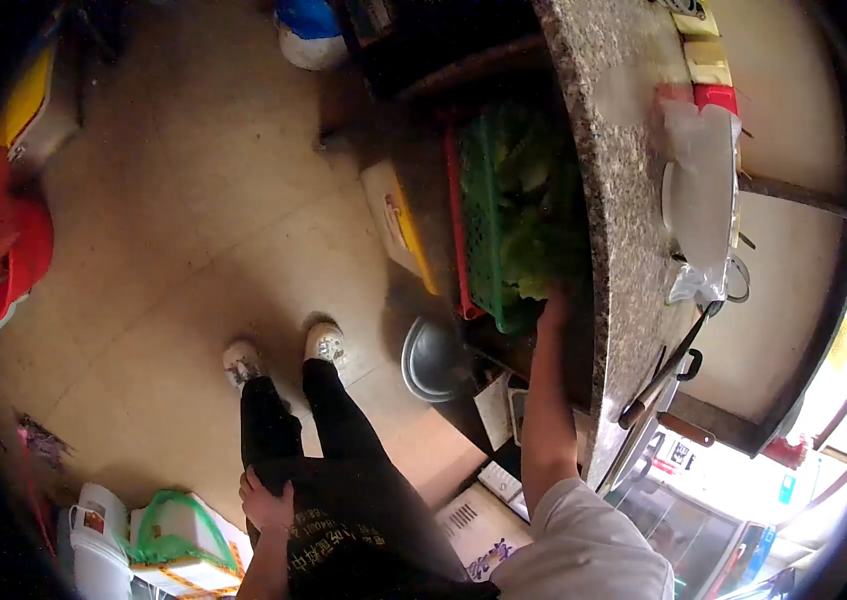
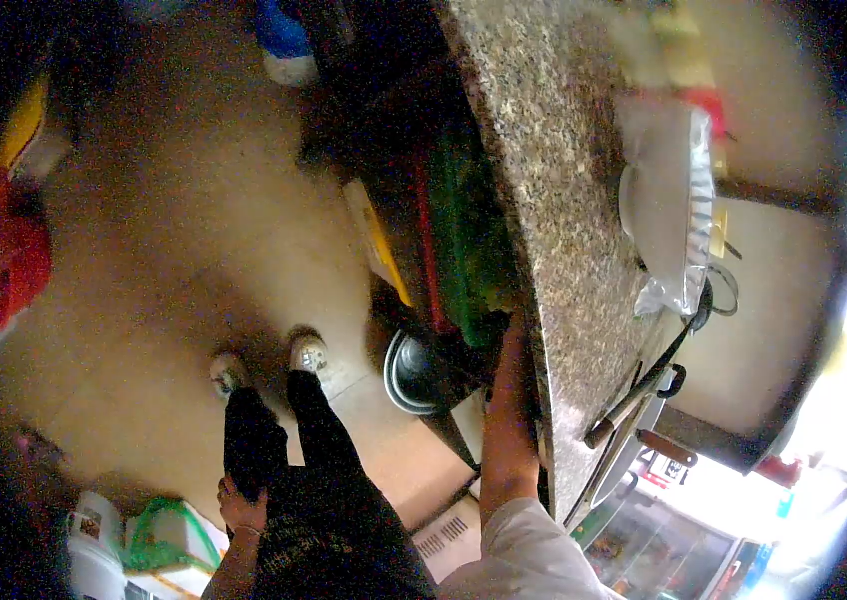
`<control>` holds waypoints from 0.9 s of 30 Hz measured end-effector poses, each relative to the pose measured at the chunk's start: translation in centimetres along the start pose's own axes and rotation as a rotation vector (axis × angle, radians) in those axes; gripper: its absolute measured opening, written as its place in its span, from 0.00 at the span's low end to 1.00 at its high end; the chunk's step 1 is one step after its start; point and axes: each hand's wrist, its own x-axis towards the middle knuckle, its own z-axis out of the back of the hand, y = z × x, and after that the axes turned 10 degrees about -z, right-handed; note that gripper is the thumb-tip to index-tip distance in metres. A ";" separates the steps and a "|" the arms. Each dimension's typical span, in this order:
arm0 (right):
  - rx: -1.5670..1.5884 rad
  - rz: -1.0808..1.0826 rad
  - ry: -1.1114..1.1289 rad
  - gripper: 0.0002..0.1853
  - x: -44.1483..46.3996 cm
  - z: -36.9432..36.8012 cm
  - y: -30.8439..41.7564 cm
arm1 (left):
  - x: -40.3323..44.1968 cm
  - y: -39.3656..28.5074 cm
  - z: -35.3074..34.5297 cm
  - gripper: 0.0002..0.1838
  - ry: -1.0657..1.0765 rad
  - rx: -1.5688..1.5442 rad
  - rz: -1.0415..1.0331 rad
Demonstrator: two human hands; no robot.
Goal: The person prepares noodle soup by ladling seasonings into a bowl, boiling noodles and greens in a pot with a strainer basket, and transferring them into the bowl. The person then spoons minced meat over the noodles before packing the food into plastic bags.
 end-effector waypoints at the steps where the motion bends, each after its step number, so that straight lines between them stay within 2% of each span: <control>1: 0.028 -0.023 -0.005 0.23 -0.5 -0.1 1.0 | 0.0 -0.1 0.1 0.42 0.000 -0.014 0.002; 8: 0.344 -0.183 0.100 0.22 -5.6 1.3 4.5 | -0.4 0.4 -0.4 0.41 -0.048 -0.007 -0.032; 15: 0.631 -0.478 0.370 0.21 -20.7 -0.1 7.9 | -4.2 2.2 0.7 0.39 -0.015 -0.175 -0.091; 16: 0.674 -0.534 0.420 0.21 -23.9 -0.4 8.5 | -5.3 2.6 0.8 0.37 -0.057 -0.240 -0.092; 17: 0.718 -0.591 0.474 0.21 -27.2 -0.8 9.4 | -5.2 4.5 -0.6 0.34 -0.055 -0.511 -0.106; 18: 0.755 -0.650 0.526 0.21 -30.7 -0.9 10.5 | -6.5 0.9 3.5 0.30 -0.085 -0.738 -0.038; 20: 0.831 -0.760 0.627 0.21 -37.0 -0.3 13.4 | -5.8 -0.8 5.4 0.31 -0.068 -1.153 -0.052; 21: 0.856 -0.814 0.664 0.21 -39.7 0.7 15.3 | -8.5 -7.1 13.3 0.32 0.100 -1.249 0.052; 22: 0.860 -0.903 0.698 0.21 -42.0 2.4 17.8 | -9.2 -9.1 15.5 0.35 0.250 -1.221 -0.208; 23: 0.867 -0.976 0.732 0.21 -43.5 4.4 20.2 | -10.7 -11.9 17.9 0.35 0.380 -1.296 -0.358; 24: 0.902 -0.953 0.712 0.21 -44.8 6.7 22.0 | -11.2 -13.5 18.0 0.36 0.534 -1.299 -0.552; 26: 0.787 -0.940 0.682 0.21 -45.9 12.0 24.7 | -15.7 -19.8 21.7 0.37 0.755 -1.158 -0.772; 27: 0.833 -0.892 0.642 0.21 -45.9 15.0 24.6 | -17.8 -22.4 22.3 0.38 0.862 -1.104 -0.880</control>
